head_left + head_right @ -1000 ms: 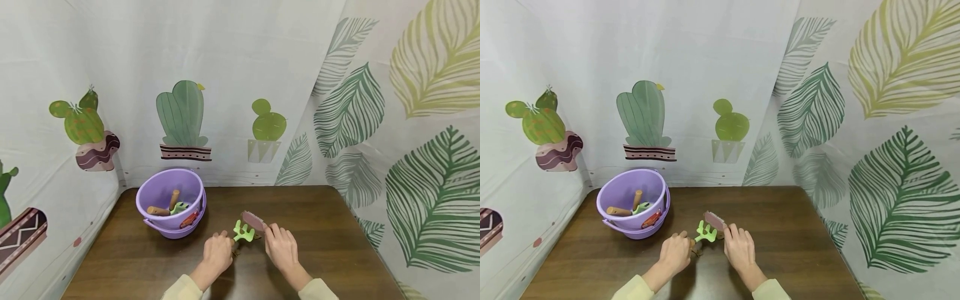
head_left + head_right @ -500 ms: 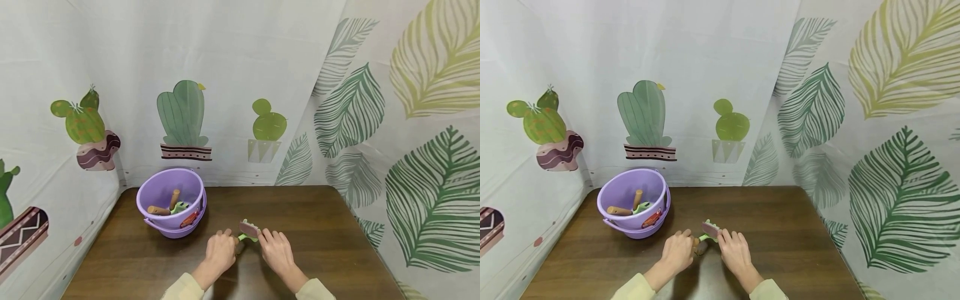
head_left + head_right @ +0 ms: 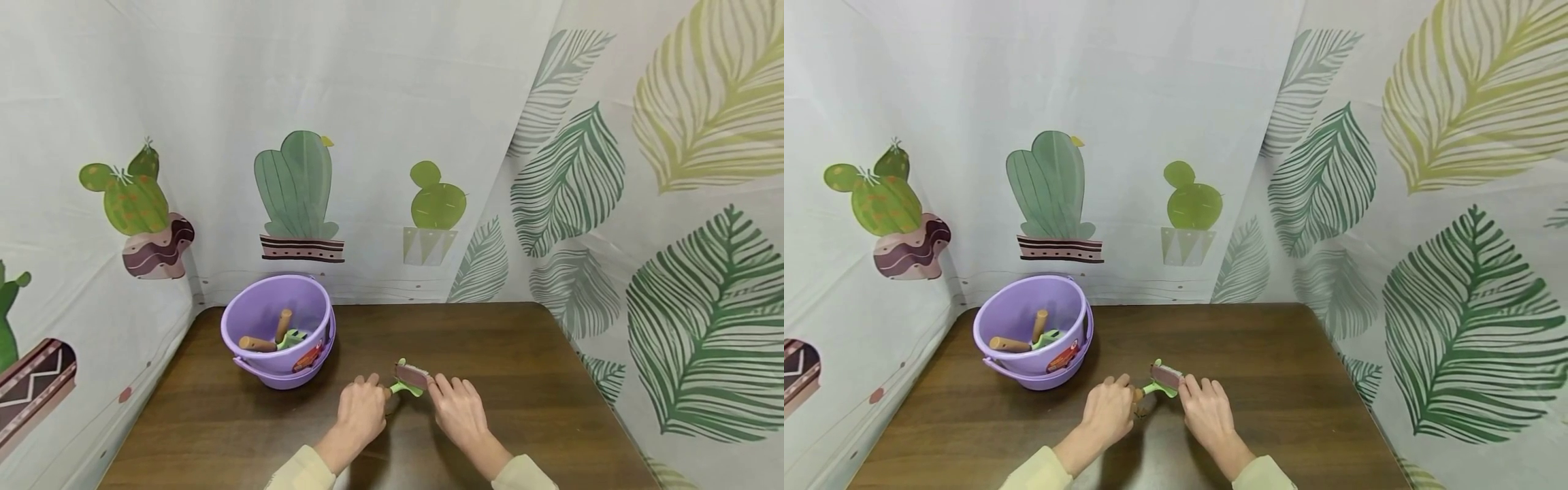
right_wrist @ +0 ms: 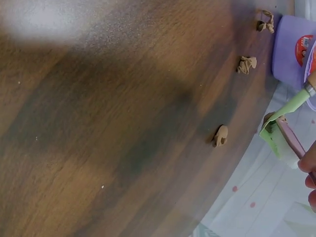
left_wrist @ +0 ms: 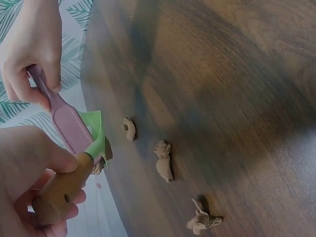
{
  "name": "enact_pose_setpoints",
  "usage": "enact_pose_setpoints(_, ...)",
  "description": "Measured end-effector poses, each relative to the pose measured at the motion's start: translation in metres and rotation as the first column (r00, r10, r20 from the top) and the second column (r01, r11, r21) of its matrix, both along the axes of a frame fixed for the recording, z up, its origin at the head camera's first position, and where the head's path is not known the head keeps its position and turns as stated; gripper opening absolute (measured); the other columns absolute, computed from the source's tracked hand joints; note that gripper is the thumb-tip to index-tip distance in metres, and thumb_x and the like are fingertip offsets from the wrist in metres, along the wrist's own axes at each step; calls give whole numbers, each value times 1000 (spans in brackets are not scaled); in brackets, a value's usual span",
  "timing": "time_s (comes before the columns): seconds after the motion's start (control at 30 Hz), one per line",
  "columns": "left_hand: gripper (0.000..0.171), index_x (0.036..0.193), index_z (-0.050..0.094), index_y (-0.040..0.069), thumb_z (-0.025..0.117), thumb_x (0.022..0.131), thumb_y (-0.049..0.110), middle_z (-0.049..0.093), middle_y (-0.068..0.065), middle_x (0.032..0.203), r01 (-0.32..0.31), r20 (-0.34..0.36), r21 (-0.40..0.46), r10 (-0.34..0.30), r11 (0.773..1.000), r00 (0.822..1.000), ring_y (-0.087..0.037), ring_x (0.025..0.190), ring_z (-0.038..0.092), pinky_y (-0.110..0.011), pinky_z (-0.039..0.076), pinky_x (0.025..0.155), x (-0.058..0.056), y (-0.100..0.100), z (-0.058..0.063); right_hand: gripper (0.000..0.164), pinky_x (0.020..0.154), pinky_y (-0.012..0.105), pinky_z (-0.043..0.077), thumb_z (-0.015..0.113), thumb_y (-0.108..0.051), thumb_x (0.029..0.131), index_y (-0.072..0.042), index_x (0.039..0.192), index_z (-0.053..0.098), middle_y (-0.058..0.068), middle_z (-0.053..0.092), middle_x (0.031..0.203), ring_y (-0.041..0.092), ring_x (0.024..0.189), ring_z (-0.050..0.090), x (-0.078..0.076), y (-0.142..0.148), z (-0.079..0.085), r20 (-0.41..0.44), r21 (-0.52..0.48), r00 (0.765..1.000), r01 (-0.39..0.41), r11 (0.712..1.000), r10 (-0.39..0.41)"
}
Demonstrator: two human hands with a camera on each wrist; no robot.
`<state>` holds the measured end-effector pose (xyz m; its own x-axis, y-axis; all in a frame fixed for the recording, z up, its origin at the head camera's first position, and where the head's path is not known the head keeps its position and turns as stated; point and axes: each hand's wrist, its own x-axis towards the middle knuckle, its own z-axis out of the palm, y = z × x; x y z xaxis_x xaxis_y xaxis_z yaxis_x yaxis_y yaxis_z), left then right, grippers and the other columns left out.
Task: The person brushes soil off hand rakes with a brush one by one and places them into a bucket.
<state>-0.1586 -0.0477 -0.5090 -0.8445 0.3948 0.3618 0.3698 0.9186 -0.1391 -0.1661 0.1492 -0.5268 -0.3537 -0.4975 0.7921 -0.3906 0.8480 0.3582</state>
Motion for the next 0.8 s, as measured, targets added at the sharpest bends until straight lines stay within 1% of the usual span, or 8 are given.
enact_pose_setpoints(0.17, 14, 69, 67, 25, 72, 57, 21, 47, 2, 66, -3, 11, -22, 3, 1000, 1000, -17, 57, 44, -27, 34, 44, 0, 2, 2, 30, 46, 24, 23, 38, -5, 76, -8, 77, 67, 1, 53, 68, 16, 47, 37, 1, 2, 4, -15, 17, 1000, -12, 1000, 12)
enact_pose_setpoints(0.27, 14, 68, 66, 26, 71, 56, 20, 47, 2, 66, 0, 13, -9, 0, 1000, 1000, -17, 56, 44, -27, 34, 43, -1, 2, 2, 28, 46, 23, 23, 40, -5, 77, -8, 78, 68, 2, 53, 68, 16, 47, 37, 0, 3, 7, -33, 18, 999, -13, 1000, 13)
enact_pose_setpoints(0.4, 14, 66, 66, 26, 73, 56, 21, 48, 2, 66, 6, 4, 8, -6, 1000, 1000, -18, 55, 45, -28, 35, 42, -2, 2, 4, 24, 46, 25, 25, 44, -5, 77, -7, 79, 67, 2, 53, 68, 17, 48, 38, -3, 4, 12, -68, -9, 997, -25, 1000, 25)
enact_pose_setpoints(0.47, 14, 66, 66, 26, 74, 56, 22, 48, 2, 66, 6, 9, 10, -6, 1000, 1000, -18, 56, 45, -29, 36, 42, -3, 3, 4, 23, 46, 25, 25, 44, -5, 77, -7, 78, 67, 2, 53, 68, 18, 47, 37, -4, 4, 15, -92, -21, 995, -37, 999, 35)
enact_pose_setpoints(0.53, 13, 65, 66, 25, 74, 56, 24, 48, 2, 66, -4, 32, -3, 4, 1000, 999, -18, 57, 46, -30, 37, 42, -2, 2, 4, 23, 45, 25, 24, 45, -4, 76, -6, 78, 67, 3, 53, 68, 18, 47, 37, -5, 4, 18, -113, -43, 993, -42, 998, 37)
enact_pose_setpoints(0.63, 11, 65, 66, 24, 74, 58, 23, 48, 2, 68, -33, 91, -4, 33, 999, 995, -19, 59, 47, -31, 38, 42, -1, -2, -1, 24, 44, 24, 23, 45, -4, 74, -6, 80, 68, 4, 54, 69, 19, 47, 39, -8, 8, 25, -115, -75, 993, -32, 997, 23)
enact_pose_setpoints(0.7, 11, 65, 66, 24, 73, 58, 21, 49, 2, 68, -51, 114, 0, 51, 999, 992, -19, 60, 48, -32, 39, 41, 1, -7, -6, 24, 44, 24, 23, 46, -4, 73, -5, 81, 69, 4, 54, 69, 19, 47, 40, -9, 12, 29, -99, -93, 995, -25, 995, 15)
enact_pose_setpoints(0.8, 11, 65, 66, 25, 72, 57, 19, 48, 2, 68, -54, 95, 17, 52, 998, 994, -19, 58, 47, -32, 37, 40, 1, -13, -11, 24, 44, 24, 23, 46, -5, 74, -6, 81, 69, 4, 55, 69, 18, 46, 40, -7, 13, 29, -72, -106, 997, -26, 994, 19)
